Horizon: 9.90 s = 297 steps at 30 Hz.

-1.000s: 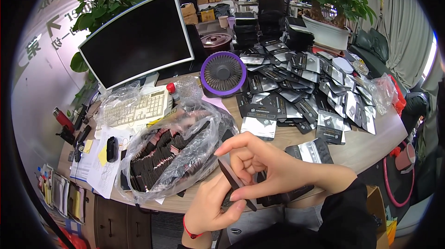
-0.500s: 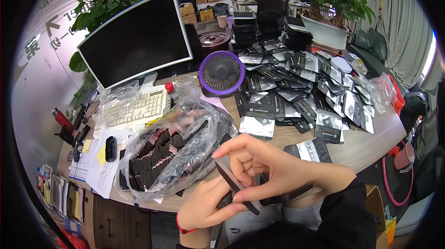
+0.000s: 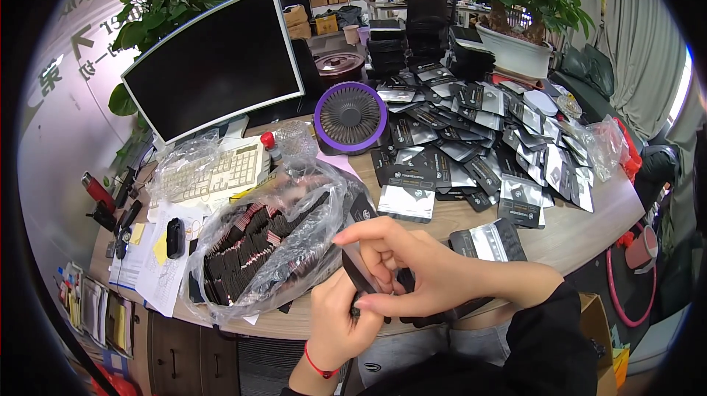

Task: Packaging small components into black pouches at a desk.

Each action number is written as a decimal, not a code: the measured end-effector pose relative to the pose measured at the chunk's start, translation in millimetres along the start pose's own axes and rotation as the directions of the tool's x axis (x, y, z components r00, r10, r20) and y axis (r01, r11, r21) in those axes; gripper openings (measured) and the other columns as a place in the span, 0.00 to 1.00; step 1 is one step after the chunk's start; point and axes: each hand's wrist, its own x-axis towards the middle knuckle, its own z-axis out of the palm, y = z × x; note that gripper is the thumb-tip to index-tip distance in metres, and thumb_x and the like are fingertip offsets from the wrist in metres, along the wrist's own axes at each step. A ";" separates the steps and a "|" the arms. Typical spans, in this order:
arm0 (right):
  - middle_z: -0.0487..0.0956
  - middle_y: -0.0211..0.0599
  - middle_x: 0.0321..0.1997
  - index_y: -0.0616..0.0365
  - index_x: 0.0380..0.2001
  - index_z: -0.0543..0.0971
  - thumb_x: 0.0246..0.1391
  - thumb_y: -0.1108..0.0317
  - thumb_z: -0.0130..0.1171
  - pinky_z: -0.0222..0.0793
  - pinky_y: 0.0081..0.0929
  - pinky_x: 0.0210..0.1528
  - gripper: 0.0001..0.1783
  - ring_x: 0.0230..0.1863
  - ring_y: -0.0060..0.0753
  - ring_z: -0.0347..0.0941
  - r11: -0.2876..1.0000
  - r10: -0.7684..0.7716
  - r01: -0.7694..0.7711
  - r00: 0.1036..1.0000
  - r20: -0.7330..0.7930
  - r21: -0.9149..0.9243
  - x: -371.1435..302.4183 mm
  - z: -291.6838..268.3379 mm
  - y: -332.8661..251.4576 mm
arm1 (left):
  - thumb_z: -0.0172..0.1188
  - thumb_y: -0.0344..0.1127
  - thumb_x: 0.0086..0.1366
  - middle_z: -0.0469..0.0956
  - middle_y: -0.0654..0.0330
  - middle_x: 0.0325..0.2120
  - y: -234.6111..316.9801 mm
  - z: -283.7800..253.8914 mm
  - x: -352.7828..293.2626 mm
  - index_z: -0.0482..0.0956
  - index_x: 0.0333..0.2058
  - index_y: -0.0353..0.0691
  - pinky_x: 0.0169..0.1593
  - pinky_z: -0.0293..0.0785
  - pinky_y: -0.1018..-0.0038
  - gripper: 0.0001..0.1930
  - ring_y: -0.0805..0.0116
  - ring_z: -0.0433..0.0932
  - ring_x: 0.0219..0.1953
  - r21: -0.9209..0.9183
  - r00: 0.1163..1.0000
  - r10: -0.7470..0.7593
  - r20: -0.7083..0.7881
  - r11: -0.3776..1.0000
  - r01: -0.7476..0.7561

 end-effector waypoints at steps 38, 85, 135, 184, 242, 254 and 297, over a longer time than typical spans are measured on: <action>0.69 0.42 0.42 0.53 0.28 0.75 0.37 0.58 0.65 0.66 0.32 0.36 0.15 0.40 0.39 0.67 0.377 -0.339 0.124 0.941 -0.012 -0.918 -1.8 16.6 -15.5 | 0.51 0.26 0.58 0.61 0.54 0.13 -5.3 -13.8 6.3 0.64 0.21 0.33 0.21 0.56 0.69 0.09 0.60 0.61 0.14 0.199 0.959 0.024 -0.282 0.979 0.034; 0.63 0.56 0.62 0.55 0.49 0.66 0.34 0.58 0.72 0.62 0.43 0.49 0.38 0.59 0.55 0.64 0.514 -0.299 0.141 0.954 -0.023 -0.846 3.3 4.4 4.4 | 0.42 0.33 0.69 0.63 0.59 0.29 -9.4 -19.1 9.3 0.60 0.32 0.38 0.28 0.61 0.80 0.07 0.75 0.63 0.27 -0.405 0.881 -0.222 -0.417 0.914 0.039; 0.65 0.49 0.61 0.54 0.52 0.68 0.40 0.50 0.67 0.56 0.38 0.52 0.36 0.57 0.47 0.64 0.464 -0.193 0.039 0.979 -0.058 -0.885 3.1 6.5 -0.9 | 0.58 0.28 0.59 0.66 0.54 0.16 -11.5 -25.4 15.8 0.70 0.26 0.30 0.24 0.62 0.73 0.08 0.66 0.66 0.17 0.106 0.964 -0.210 -0.161 0.968 0.229; 0.66 0.40 0.63 0.52 0.53 0.73 0.46 0.67 0.64 0.53 0.39 0.65 0.27 0.65 0.43 0.59 0.383 0.527 -0.497 0.810 -0.258 -0.779 -199.3 -50.3 5.5 | 0.43 0.30 0.62 0.66 0.53 0.19 10.0 -9.1 5.9 0.70 0.26 0.31 0.25 0.57 0.68 0.10 0.62 0.63 0.19 0.125 0.999 -0.032 0.018 0.992 0.030; 0.61 0.27 0.21 0.59 0.58 0.61 0.51 0.69 0.60 0.55 0.19 0.23 0.31 0.21 0.18 0.59 0.994 -0.063 0.058 0.997 -0.051 -0.098 -5.8 10.1 -11.9 | 0.53 0.37 0.60 0.77 0.53 0.27 -10.9 0.4 -4.7 0.74 0.32 0.33 0.33 0.70 0.68 0.11 0.57 0.76 0.28 -0.077 0.992 0.113 -0.052 0.990 -0.117; 0.67 0.32 0.26 0.62 0.60 0.55 0.49 0.77 0.55 0.62 0.20 0.29 0.35 0.25 0.25 0.65 0.995 0.084 -0.089 0.990 -0.112 -0.042 -3.6 1.9 -9.7 | 0.49 0.32 0.57 0.71 0.51 0.19 -17.2 10.2 6.9 0.70 0.26 0.32 0.24 0.64 0.67 0.08 0.54 0.71 0.18 0.285 0.969 0.207 -0.135 0.945 -0.162; 0.66 0.52 0.62 0.54 0.45 0.70 0.36 0.55 0.70 0.62 0.38 0.47 0.33 0.59 0.48 0.65 0.305 -0.339 0.134 0.940 0.024 -0.943 6.5 15.1 14.3 | 0.60 0.22 0.55 0.72 0.57 0.37 -12.6 -11.3 5.1 0.58 0.52 0.37 0.43 0.65 0.74 0.28 0.71 0.70 0.35 0.059 0.866 -0.032 -0.499 0.996 0.071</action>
